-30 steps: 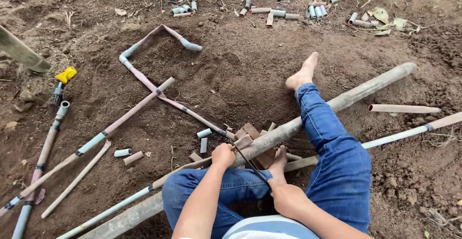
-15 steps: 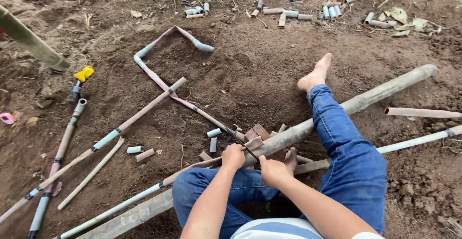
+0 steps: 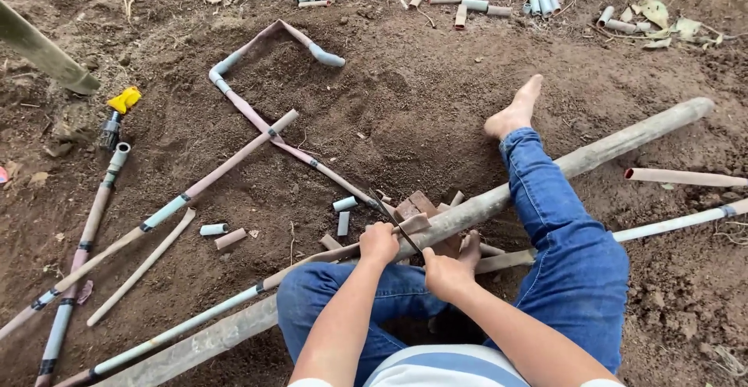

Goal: A person sitting on the ground uses a hacksaw blade to saw through a bamboo pole.

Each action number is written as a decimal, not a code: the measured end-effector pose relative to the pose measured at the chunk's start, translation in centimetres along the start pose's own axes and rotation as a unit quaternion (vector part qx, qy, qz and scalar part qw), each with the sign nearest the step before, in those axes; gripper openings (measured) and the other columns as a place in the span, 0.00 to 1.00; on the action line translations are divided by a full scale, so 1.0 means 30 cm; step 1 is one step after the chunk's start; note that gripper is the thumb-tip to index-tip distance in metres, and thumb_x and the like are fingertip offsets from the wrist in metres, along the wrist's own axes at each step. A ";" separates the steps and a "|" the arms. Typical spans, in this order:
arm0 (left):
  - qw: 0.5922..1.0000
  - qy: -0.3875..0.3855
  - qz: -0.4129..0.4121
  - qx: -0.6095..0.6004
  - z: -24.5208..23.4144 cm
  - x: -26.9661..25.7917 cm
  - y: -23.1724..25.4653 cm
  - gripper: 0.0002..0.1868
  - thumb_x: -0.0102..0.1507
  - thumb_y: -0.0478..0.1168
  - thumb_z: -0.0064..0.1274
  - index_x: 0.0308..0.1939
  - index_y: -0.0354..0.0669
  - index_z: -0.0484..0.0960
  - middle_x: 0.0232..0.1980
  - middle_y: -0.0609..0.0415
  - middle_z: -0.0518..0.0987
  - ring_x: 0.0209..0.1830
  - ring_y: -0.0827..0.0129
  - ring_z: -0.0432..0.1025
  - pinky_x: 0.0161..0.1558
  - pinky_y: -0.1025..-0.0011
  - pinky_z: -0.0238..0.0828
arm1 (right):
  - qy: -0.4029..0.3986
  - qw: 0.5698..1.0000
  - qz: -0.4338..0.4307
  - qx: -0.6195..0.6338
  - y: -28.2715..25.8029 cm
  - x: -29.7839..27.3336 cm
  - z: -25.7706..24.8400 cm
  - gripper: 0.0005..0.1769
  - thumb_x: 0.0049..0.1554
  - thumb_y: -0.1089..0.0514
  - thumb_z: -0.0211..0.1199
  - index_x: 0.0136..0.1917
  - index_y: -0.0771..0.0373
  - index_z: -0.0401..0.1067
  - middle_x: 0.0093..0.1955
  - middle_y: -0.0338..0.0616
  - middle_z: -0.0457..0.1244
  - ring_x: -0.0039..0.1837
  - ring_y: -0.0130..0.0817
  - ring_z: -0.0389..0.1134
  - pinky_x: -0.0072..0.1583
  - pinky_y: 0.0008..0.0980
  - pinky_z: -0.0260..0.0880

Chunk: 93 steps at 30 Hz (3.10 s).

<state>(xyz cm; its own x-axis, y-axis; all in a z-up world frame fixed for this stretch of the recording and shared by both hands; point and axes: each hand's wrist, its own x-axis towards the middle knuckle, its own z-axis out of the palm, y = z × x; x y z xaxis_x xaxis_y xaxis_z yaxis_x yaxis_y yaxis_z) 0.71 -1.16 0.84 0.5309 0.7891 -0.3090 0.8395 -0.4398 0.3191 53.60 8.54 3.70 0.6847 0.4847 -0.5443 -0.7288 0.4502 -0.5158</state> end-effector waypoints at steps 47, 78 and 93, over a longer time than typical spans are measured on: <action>0.997 -0.047 -0.016 -0.059 -0.076 -0.035 -0.016 0.16 0.68 0.55 0.50 0.53 0.63 0.88 0.55 0.55 0.85 0.65 0.53 0.77 0.64 0.52 0.76 | -0.029 0.975 -0.160 -0.151 0.056 -0.541 0.121 0.50 0.70 0.18 0.34 0.90 0.44 0.25 0.93 0.26 0.23 0.92 0.34 0.24 0.89 0.43 0.14; 0.995 -0.069 0.025 -0.068 -0.105 -0.068 0.009 0.14 0.66 0.40 0.52 0.51 0.43 0.89 0.50 0.43 0.85 0.59 0.46 0.79 0.59 0.51 0.80 | -0.038 0.977 -0.145 -0.149 0.035 -0.636 0.107 0.48 0.71 0.19 0.37 0.90 0.41 0.27 0.93 0.23 0.24 0.92 0.32 0.26 0.89 0.44 0.16; 0.995 0.037 0.059 -0.065 -0.031 -0.042 -0.018 0.11 0.64 0.41 0.53 0.43 0.41 0.89 0.51 0.43 0.83 0.50 0.41 0.75 0.55 0.51 0.75 | 0.000 0.984 -0.086 -0.153 -0.017 -0.651 0.173 0.58 0.55 0.21 0.31 0.90 0.46 0.31 0.93 0.36 0.30 0.91 0.42 0.32 0.85 0.55 0.32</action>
<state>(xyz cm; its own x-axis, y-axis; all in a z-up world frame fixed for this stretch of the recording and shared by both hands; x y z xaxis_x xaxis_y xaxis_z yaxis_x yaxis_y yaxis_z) -0.52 -1.53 1.90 0.6108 0.7668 -0.1976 0.7474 -0.4760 0.4634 40.58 2.73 18.01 0.7985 0.4200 -0.4313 -0.5657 0.2785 -0.7761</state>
